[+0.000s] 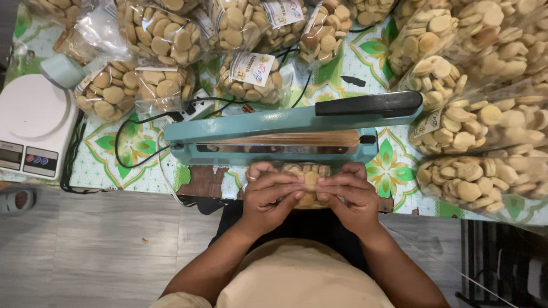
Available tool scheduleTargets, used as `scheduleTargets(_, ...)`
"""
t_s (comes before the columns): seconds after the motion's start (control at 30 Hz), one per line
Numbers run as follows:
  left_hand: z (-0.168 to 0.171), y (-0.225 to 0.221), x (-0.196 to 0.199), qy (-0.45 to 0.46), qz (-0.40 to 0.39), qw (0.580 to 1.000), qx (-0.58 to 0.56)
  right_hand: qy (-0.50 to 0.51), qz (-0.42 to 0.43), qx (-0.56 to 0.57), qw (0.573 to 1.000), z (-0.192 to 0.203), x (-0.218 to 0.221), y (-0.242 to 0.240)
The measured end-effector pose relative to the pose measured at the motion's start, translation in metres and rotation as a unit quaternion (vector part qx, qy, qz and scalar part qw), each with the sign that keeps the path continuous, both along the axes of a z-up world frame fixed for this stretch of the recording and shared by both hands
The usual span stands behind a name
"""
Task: The person seals plastic bags filled with cookies by hand and using a heat sealer.
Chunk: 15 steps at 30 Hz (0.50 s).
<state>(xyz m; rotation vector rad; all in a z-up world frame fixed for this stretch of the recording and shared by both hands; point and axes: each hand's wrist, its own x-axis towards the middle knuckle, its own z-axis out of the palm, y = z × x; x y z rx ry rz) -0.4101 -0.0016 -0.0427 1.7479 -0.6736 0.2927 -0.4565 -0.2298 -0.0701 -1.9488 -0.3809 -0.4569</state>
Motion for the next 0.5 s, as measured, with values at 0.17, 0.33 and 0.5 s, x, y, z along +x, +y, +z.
scheduleTargets(0.17,-0.001,-0.002,-0.003,0.046,-0.013,0.999,-0.014,0.042,0.014,0.044,0.998,0.005,0.003,0.005)
scheduleTargets(0.33,-0.001,0.0,-0.006,0.073,-0.019,0.997,-0.011,0.084,0.022,0.074,0.993,0.0,-0.001,0.005)
scheduleTargets(0.5,-0.001,-0.002,-0.006,0.049,-0.007,0.998,-0.03,0.08,0.056,0.2,0.975,-0.009,-0.001,0.009)
